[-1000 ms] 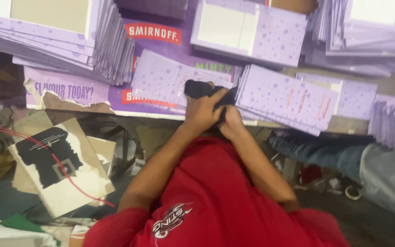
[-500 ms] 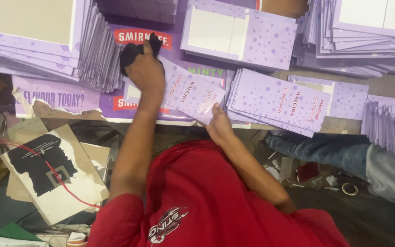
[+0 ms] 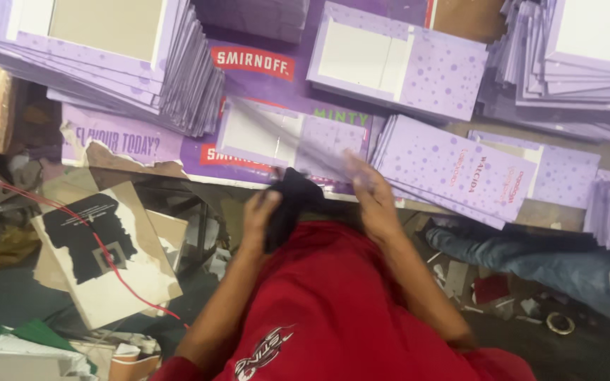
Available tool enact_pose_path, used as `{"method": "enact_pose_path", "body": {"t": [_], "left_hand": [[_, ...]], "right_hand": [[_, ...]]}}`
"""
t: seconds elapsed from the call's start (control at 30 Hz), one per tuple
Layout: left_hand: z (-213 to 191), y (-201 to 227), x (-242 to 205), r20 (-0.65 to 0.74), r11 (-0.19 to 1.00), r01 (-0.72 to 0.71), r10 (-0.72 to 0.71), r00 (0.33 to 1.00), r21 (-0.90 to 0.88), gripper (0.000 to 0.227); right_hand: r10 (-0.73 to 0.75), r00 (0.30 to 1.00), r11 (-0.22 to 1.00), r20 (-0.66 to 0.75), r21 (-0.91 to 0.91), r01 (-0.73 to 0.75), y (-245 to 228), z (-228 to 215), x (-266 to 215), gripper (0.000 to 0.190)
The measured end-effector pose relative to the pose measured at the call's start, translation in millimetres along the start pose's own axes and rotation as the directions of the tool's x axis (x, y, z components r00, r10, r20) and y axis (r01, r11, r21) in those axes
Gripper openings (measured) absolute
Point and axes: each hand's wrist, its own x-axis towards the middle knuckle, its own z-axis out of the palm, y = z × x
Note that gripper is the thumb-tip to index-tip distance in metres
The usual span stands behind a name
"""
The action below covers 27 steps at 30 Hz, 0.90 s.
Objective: The person sits on the floor and repeatedly inserts a small purple card into a larger purple paper sleeve, then wipes the surface with a black cloth. The person stacks the completed units on the table.
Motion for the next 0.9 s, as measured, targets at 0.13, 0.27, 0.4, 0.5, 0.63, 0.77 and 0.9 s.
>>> {"method": "enact_pose_path", "body": {"t": [0.13, 0.27, 0.4, 0.5, 0.63, 0.77, 0.9], "left_hand": [[-9, 28, -6, -0.055, 0.819, 0.086, -0.142, 0.988, -0.567, 0.063], [-4, 43, 5, -0.325, 0.985, -0.052, -0.004, 0.946, -0.164, 0.048], [15, 48, -6, -0.455, 0.831, -0.364, 0.540, 0.708, 0.419, 0.037], [33, 55, -18, -0.222, 0.596, -0.447, 0.732, 0.644, 0.667, 0.035], [69, 54, 16, 0.224, 0.240, -0.531, 0.713, 0.664, 0.813, 0.030], [94, 41, 102, 0.502, -0.349, -0.362, 0.613, 0.609, 0.865, 0.043], [103, 12, 125, 0.550, -0.173, -0.538, 0.467, 0.692, 0.825, 0.052]], "right_hand": [[-0.296, 0.943, 0.675, 0.151, -0.666, 0.319, -35, -4, -11, 0.059], [0.133, 0.991, 0.975, -0.020, -0.175, -0.135, -15, -4, -1, 0.048], [0.111, 0.983, 0.992, -0.146, 0.081, -0.100, 14, -1, 3, 0.029], [0.053, 0.971, 0.998, -0.232, 0.045, -0.043, 30, 11, 12, 0.021], [0.119, 0.941, 0.932, -0.318, -0.291, -0.217, 43, 15, 30, 0.030], [-0.092, 0.948, 0.956, -0.305, -0.294, -0.002, 52, 25, 48, 0.038], [-0.208, 0.929, 0.935, -0.306, -0.341, 0.097, 54, 29, 53, 0.042]]}}
